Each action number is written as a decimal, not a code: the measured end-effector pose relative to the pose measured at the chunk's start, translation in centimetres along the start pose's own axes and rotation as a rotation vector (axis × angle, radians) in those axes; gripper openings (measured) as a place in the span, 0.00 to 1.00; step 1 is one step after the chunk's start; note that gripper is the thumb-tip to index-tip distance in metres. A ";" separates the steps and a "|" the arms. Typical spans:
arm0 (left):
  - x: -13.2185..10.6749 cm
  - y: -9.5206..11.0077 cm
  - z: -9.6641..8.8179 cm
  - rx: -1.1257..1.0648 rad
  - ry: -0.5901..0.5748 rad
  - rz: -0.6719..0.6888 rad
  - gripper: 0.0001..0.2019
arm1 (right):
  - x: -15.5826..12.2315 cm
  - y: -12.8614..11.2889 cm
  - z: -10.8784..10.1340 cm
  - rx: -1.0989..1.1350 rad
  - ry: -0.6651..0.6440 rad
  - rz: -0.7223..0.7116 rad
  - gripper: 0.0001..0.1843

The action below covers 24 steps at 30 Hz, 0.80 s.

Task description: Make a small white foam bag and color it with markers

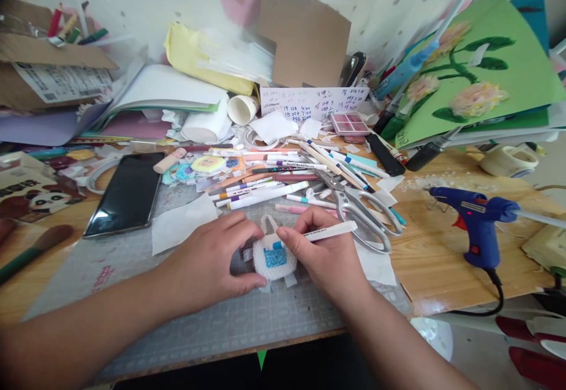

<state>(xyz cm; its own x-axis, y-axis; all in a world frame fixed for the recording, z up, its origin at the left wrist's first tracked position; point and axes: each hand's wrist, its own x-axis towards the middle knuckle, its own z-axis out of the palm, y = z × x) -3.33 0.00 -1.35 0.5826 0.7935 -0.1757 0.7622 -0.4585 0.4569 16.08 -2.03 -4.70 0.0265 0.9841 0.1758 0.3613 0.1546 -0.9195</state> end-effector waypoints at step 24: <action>0.1 0.3 -0.1 -0.023 -0.006 -0.027 0.18 | 0.3 1.0 0.0 0.353 0.199 0.148 0.17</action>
<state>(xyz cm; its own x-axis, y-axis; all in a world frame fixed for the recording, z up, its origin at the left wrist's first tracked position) -3.07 -0.02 -1.15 0.5641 0.8027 -0.1936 0.7710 -0.4281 0.4715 16.44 -1.63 -5.53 0.2458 0.9671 0.0652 0.0002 0.0672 -0.9977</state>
